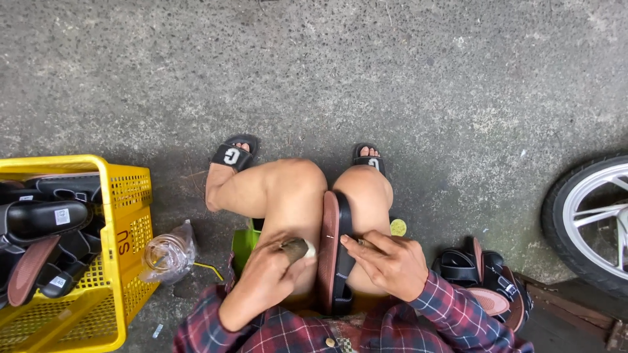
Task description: Hand-stitching a shoe sole using an awl and thread while sitting on the floor.
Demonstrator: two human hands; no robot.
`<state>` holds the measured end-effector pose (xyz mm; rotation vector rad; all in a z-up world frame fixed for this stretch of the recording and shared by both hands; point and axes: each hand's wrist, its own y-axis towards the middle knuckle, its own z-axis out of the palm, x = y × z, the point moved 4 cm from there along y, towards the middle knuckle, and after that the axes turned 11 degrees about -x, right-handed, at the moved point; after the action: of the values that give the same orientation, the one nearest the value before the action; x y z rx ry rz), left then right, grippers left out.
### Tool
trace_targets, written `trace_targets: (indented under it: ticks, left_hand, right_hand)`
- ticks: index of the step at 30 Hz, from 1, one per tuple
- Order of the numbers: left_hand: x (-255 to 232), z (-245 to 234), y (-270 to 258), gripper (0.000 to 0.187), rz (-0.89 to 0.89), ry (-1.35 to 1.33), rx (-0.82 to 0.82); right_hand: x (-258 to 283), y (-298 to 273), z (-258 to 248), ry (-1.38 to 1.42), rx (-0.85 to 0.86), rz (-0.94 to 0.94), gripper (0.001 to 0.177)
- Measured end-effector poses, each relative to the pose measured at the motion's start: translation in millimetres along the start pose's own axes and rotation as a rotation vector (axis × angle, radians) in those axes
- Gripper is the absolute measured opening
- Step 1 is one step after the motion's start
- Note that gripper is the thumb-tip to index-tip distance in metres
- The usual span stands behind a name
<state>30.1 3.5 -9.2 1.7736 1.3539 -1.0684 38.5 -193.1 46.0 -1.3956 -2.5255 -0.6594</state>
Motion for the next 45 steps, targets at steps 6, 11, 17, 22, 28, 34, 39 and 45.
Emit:
trace_targets:
  ticks: [6,11,17,22,28,34,39,45]
  left_hand:
    - [1.9,13.6,-3.4,0.017,-0.304,-0.924,0.028]
    - [-11.1,13.9,20.5,0.030,0.007,-0.304,-0.098]
    - [5.6,23.3,21.3,0.036,-0.274,-0.427,0.074]
    - [-19.7,5.8,39.1,0.021,0.016,-0.138,-0.069]
    - [-11.0,9.2,39.8,0.025,0.330,0.235,-0.150]
    - [-45.8,-1.5,44.2,0.015,0.249,0.070,-0.154]
    - [-49.2,34.0,28.4,0.009,0.503,0.118,-0.007]
    - [-46.4,18.7,21.2,0.007,0.528,0.119,-0.033]
  right_hand:
    - [1.5,-6.9,0.8,-0.064,-0.053,-0.089,0.033]
    - [-3.2,-14.9,4.3,-0.096,-0.079,-0.133,0.038]
    - [-16.2,-5.9,-2.6,-0.017,0.047,-0.103,0.034]
    - [-56.2,-21.7,-41.7,-0.248,0.385,-0.174,0.045]
    - [-35.2,-23.9,-37.1,-0.069,0.404,-0.023,0.035]
    - [-26.3,-29.2,-25.5,0.479,0.368,0.262,0.014]
    - [-37.6,-41.8,-22.3,0.398,0.099,0.632,0.016]
    - [-20.2,-46.7,-7.6,0.128,0.114,0.387,0.015]
